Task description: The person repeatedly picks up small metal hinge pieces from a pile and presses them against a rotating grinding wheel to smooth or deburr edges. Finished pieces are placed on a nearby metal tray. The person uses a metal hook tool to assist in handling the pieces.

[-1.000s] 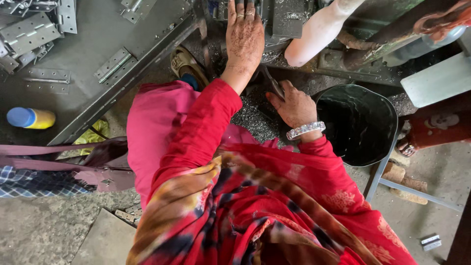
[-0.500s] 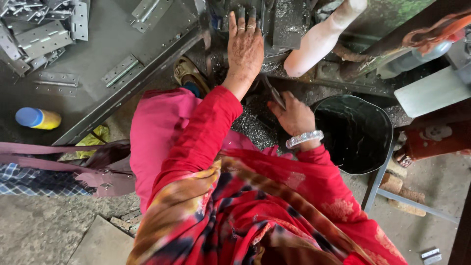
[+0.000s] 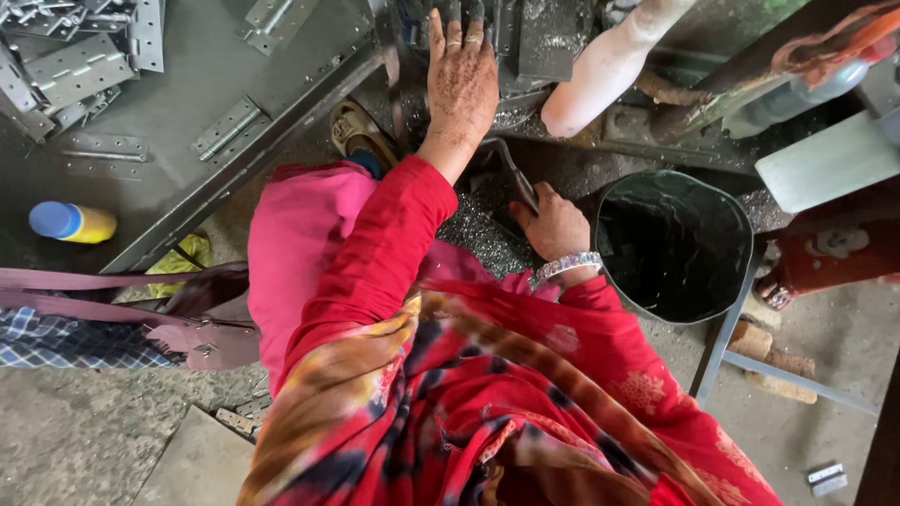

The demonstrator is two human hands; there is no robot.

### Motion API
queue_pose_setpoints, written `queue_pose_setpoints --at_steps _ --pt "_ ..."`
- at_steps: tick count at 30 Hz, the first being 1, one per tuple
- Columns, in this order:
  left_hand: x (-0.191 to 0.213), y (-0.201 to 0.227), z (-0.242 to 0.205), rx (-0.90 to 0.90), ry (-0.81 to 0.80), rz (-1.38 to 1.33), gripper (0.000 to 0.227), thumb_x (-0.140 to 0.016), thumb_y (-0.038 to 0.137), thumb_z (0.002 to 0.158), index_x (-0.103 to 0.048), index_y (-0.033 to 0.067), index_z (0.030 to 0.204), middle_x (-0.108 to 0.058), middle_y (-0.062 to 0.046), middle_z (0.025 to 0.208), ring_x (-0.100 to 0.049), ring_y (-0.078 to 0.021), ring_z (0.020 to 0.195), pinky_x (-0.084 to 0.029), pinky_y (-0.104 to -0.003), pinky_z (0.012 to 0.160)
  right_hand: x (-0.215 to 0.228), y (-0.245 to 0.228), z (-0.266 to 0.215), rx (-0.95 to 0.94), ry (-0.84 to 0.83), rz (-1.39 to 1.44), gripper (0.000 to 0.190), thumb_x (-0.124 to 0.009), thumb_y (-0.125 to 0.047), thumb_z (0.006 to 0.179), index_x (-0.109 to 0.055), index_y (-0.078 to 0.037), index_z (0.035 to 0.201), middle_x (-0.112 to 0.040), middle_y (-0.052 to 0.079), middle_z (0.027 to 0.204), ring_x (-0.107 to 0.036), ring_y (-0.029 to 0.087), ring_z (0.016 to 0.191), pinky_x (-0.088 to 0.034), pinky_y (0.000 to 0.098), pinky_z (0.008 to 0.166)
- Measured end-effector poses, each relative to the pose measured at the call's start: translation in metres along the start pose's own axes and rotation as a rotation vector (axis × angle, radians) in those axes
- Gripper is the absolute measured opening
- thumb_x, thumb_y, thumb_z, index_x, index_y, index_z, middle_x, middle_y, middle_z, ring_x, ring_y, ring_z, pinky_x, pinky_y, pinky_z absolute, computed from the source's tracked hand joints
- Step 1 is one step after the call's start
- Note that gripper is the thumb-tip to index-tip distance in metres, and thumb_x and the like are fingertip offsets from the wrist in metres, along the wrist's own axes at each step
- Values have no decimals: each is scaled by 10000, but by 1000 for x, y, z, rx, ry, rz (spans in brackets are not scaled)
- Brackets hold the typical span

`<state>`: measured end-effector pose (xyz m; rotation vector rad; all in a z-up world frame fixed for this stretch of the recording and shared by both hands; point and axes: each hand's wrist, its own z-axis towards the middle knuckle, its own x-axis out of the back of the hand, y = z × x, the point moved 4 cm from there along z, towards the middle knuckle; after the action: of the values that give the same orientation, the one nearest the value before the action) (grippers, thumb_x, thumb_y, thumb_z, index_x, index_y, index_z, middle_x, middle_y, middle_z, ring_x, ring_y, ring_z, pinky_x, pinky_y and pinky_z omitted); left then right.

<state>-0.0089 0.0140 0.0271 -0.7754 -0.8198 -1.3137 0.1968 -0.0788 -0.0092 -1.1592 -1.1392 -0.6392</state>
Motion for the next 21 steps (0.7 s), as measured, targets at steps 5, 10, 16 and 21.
queue_pose_setpoints --at_steps 5,10,16,21 --pt "-3 -1 5 34 -50 -28 346 -546 166 982 -719 0 1231 -600 -149 1418 -488 -358 1377 -98 -603 1236 5 -1 8 39 -27 -15 482 -653 -557 949 -612 -97 1086 -721 229 805 -700 460 762 -539 576 651" --pt "-1 -2 4 14 40 -6 379 -546 177 983 -693 -17 1274 -587 -152 1461 -489 -368 1355 -96 -612 1222 -24 16 -5 -28 15 58 421 -665 -507 935 -629 -109 1066 -712 245 817 -688 475 765 -537 577 652" --pt "2 -2 -4 13 4 -15 374 -558 177 971 -698 5 1272 -554 -137 1476 -482 -358 1380 -90 -641 1218 -39 20 -9 -46 -33 66 443 -691 -514 919 -636 -90 1033 -721 241 867 -685 480 805 -530 587 668" --pt "-2 -1 5 43 17 -10 331 -553 178 991 -710 20 1236 -560 -126 1450 -496 -350 1372 -153 -631 1215 6 6 15 4 -20 13 489 -681 -546 932 -630 -93 1110 -716 244 851 -688 482 794 -534 582 674"
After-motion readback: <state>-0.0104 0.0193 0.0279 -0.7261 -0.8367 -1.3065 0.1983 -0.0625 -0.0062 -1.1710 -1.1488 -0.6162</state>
